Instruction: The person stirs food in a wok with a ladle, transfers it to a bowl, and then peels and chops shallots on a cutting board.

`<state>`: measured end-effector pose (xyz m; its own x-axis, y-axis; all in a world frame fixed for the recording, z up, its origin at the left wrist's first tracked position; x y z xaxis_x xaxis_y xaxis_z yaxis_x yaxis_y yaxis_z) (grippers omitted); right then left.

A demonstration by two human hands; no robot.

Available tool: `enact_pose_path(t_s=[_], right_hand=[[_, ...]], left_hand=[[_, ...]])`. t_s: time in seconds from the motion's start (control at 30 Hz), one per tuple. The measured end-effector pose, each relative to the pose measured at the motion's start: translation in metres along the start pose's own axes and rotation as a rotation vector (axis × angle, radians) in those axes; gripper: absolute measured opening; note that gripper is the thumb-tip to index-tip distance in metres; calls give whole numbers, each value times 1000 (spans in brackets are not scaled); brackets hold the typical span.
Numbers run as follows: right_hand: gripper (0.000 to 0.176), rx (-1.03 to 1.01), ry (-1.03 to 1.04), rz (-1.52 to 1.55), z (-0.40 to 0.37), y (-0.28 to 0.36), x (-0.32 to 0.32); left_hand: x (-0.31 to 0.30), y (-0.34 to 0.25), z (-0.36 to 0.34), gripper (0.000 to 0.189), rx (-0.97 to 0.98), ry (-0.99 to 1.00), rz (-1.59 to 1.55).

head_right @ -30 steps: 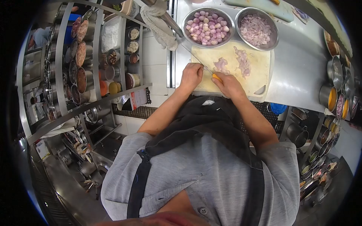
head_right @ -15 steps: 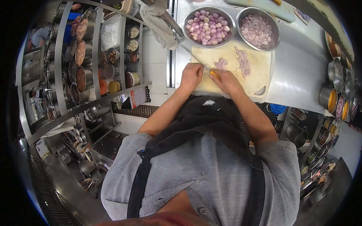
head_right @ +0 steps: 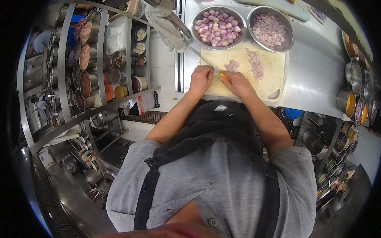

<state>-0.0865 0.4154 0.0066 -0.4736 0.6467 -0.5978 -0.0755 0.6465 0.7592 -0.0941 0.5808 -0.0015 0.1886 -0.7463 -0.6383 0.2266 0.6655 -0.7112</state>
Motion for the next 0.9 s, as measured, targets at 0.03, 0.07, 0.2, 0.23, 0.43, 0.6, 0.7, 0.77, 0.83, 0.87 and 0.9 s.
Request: enact_pose_path(t_s=[0.03,0.07,0.2,0.23,0.43,0.6,0.7,0.77,0.83,0.87,0.9], right_hand=[[35,-3,0,2,0,3,-1],[35,10,8,-2,-1,5,-3],[35,-60,-68,55,-12,11,-13],[35,-59,-64,55,-10,11,-11],[34,16,3,30,2,7,-1],[34,14,-17,42,-8,9,-11],[33,16,-1,47,3,1,-1],[33,37,-7,56,0,9,-5],[33,61,-14,59,-4,14,-12],[33,59,-18,78,-7,16,-14],[33,59,-22,97,-8,16,-15]], left_hand=[[-1,0,0,6,-2,1,0],[-2,0,-1,6,-3,0,3],[-4,-2,1,5,1,-9,-19],[-4,-2,0,5,4,-2,-16],[-4,-1,1,6,6,4,-27],[-2,2,-1,6,2,9,-9],[-1,0,1,6,2,10,-10],[-4,0,0,5,-2,17,-18],[-4,-1,1,4,12,21,-14],[-3,-1,1,4,10,20,-15],[-4,-1,0,4,5,9,-14]])
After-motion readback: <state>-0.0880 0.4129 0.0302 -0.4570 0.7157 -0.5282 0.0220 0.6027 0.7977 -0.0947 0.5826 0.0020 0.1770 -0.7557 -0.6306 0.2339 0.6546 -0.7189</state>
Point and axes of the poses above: each hand's wrist, its own z-axis towards the middle knuckle, its own x-axis out of the palm, y = z × x, the point moved 5 cm from there along z, towards the middle knuckle, and after that the axes turned 3 degrees about -y, right-handed, at the moved point
